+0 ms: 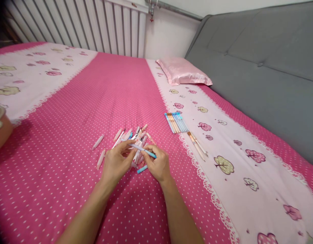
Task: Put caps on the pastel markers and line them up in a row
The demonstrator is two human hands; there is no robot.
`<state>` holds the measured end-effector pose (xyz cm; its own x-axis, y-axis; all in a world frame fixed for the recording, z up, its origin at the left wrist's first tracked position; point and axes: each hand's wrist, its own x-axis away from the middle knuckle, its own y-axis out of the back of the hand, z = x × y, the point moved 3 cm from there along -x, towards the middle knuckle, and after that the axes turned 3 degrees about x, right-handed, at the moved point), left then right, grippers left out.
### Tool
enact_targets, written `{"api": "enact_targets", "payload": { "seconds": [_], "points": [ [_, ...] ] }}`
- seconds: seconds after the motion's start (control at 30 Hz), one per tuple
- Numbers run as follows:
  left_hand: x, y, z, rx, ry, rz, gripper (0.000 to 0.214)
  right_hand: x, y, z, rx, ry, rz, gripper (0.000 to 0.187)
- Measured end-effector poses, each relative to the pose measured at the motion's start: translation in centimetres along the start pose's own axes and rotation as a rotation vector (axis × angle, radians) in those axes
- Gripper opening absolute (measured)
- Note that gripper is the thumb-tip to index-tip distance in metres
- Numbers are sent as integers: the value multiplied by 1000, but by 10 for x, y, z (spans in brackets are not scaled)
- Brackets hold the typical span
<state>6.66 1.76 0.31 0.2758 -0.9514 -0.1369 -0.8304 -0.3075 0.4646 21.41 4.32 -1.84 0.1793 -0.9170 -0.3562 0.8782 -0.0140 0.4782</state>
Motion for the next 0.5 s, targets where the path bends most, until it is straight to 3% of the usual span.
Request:
{"api": "enact_targets", "payload": {
  "seconds": [0.33, 0.5],
  "points": [
    [1, 0, 2, 61, -3, 5, 28, -1, 1, 1, -16, 5, 40, 18],
    [-1, -5, 2, 434, 85, 49, 32, 0, 0, 3, -12, 39, -7, 16]
  ]
}}
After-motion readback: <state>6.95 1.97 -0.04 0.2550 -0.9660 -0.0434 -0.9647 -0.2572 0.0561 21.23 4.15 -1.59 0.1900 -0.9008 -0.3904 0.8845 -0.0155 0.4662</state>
